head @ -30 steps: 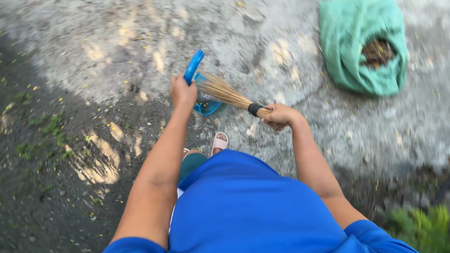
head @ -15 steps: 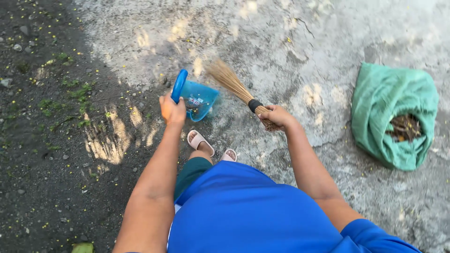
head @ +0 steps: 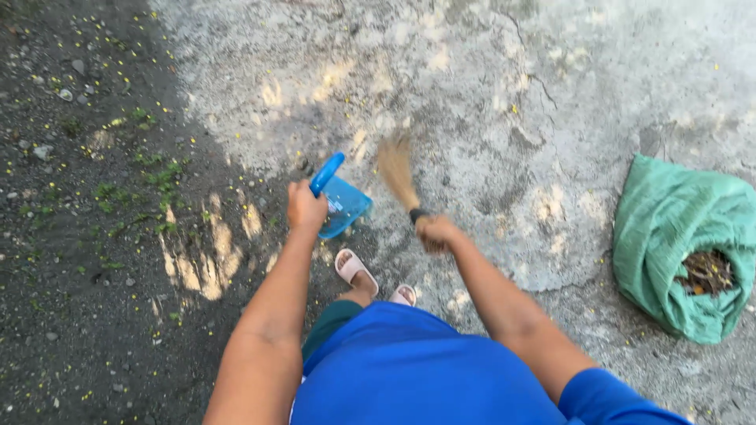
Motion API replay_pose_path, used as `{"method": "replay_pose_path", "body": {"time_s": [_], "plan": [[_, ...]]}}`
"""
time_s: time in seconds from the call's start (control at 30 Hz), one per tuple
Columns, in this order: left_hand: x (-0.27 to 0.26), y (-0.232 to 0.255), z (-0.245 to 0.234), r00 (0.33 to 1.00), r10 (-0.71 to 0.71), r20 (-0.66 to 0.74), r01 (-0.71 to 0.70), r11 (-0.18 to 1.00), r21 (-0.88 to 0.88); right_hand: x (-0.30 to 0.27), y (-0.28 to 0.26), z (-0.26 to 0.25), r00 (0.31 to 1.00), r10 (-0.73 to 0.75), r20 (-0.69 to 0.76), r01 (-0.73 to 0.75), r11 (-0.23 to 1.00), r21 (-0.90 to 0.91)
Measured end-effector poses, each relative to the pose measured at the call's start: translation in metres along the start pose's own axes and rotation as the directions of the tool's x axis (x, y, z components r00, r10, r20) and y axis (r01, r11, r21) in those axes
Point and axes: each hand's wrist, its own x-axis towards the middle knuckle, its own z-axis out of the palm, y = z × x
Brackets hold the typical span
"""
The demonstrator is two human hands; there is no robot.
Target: The person sweeps debris from the ground into a dustpan using a handheld broom.
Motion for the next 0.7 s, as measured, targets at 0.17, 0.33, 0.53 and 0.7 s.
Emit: {"method": "replay_pose_path", "body": {"time_s": [0.17, 0.33, 0.53, 0.7], "plan": [[0.025, -0.006, -0.003, 0.996, -0.073, 0.041, 0.073, 0.997, 0.013, -0.116, -0.092, -0.05, 0.957, 0.077, 0.279, -0.111, 0.988, 0.11], [0.034, -0.029, -0.009, 0.995, -0.068, 0.079, 0.071, 0.997, -0.037, -0.183, -0.152, -0.111, 0.962, 0.106, 0.25, -0.098, 0.994, -0.045], [0.043, -0.047, -0.007, 0.999, 0.011, 0.035, -0.01, 0.999, -0.033, -0.152, -0.177, -0.121, 0.994, 0.097, 0.05, -0.1, 0.994, 0.051], [0.046, -0.047, -0.009, 0.999, 0.028, 0.036, -0.025, 0.996, -0.085, -0.069, -0.171, -0.059, 0.988, 0.149, 0.04, -0.154, 0.96, 0.235]]}}
